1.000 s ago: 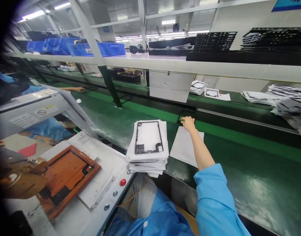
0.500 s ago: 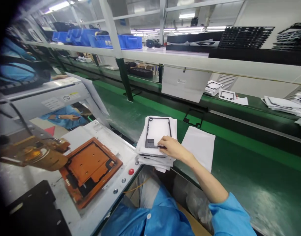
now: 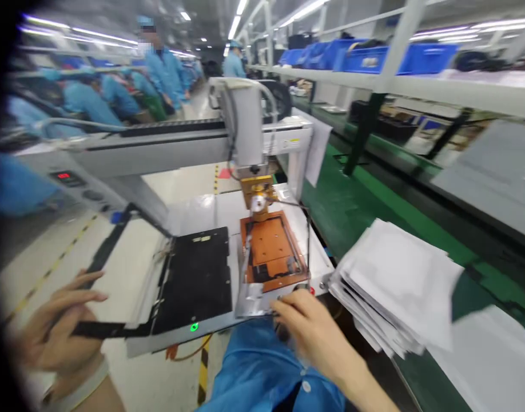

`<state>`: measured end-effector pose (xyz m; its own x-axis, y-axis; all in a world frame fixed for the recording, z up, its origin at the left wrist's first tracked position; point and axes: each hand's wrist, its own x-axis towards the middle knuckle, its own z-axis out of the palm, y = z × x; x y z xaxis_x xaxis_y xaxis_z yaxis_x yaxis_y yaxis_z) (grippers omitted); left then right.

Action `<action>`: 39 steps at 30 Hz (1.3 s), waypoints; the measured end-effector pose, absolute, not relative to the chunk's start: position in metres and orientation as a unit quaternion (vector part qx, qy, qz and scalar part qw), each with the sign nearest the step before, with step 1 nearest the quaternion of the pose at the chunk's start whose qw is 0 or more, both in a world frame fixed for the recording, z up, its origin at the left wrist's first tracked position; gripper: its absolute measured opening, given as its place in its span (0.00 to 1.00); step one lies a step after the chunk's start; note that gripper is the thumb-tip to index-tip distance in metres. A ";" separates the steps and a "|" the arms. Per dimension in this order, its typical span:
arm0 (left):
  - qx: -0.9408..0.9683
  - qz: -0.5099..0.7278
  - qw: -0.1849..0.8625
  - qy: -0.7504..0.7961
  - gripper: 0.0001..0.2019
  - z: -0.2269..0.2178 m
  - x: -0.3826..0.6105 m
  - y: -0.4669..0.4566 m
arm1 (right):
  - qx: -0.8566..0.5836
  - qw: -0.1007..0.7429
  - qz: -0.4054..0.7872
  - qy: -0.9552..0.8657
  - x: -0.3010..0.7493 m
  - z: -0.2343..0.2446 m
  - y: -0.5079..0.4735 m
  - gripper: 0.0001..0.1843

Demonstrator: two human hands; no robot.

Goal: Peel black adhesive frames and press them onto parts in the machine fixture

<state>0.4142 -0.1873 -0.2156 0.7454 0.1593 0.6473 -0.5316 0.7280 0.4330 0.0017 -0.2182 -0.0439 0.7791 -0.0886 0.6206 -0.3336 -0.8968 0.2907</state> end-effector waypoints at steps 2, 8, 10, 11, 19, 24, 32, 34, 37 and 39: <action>0.293 0.231 0.871 -0.318 0.11 -0.225 0.419 -0.180 | 0.946 0.121 0.296 -0.054 0.051 -0.081 -0.234 0.11; 0.307 0.216 0.872 -0.313 0.13 -0.225 0.414 -0.184 | 0.991 0.057 0.106 -0.053 0.153 -0.169 -0.295 0.14; 0.308 0.216 0.875 -0.305 0.14 -0.225 0.412 -0.183 | 0.996 0.044 0.023 -0.080 0.165 -0.179 -0.305 0.22; 0.306 0.216 0.875 -0.306 0.14 -0.224 0.411 -0.182 | 0.996 0.034 0.011 -0.079 0.168 -0.182 -0.307 0.25; 0.321 0.244 0.829 -0.388 0.19 -0.212 0.385 -0.183 | 0.983 0.092 0.159 0.020 0.137 -0.209 -0.304 0.26; 0.323 0.258 0.705 -0.576 0.12 -0.200 0.340 -0.206 | 0.975 0.039 0.220 -0.001 0.098 -0.213 -0.283 0.30; 0.334 0.298 0.589 -0.674 0.13 -0.227 0.290 -0.236 | 0.849 0.310 0.374 -0.210 -0.054 -0.107 -0.263 0.14; 0.307 0.294 0.600 -0.678 0.13 -0.230 0.285 -0.242 | 0.786 0.427 0.361 -0.265 -0.106 -0.076 -0.258 0.12; 0.253 0.249 0.622 -0.698 0.14 -0.226 0.267 -0.246 | 0.706 0.526 0.308 -0.362 -0.173 -0.050 -0.248 0.24; 0.215 0.195 0.635 -0.716 0.15 -0.223 0.243 -0.244 | 0.707 0.511 0.268 -0.410 -0.200 -0.045 -0.246 0.34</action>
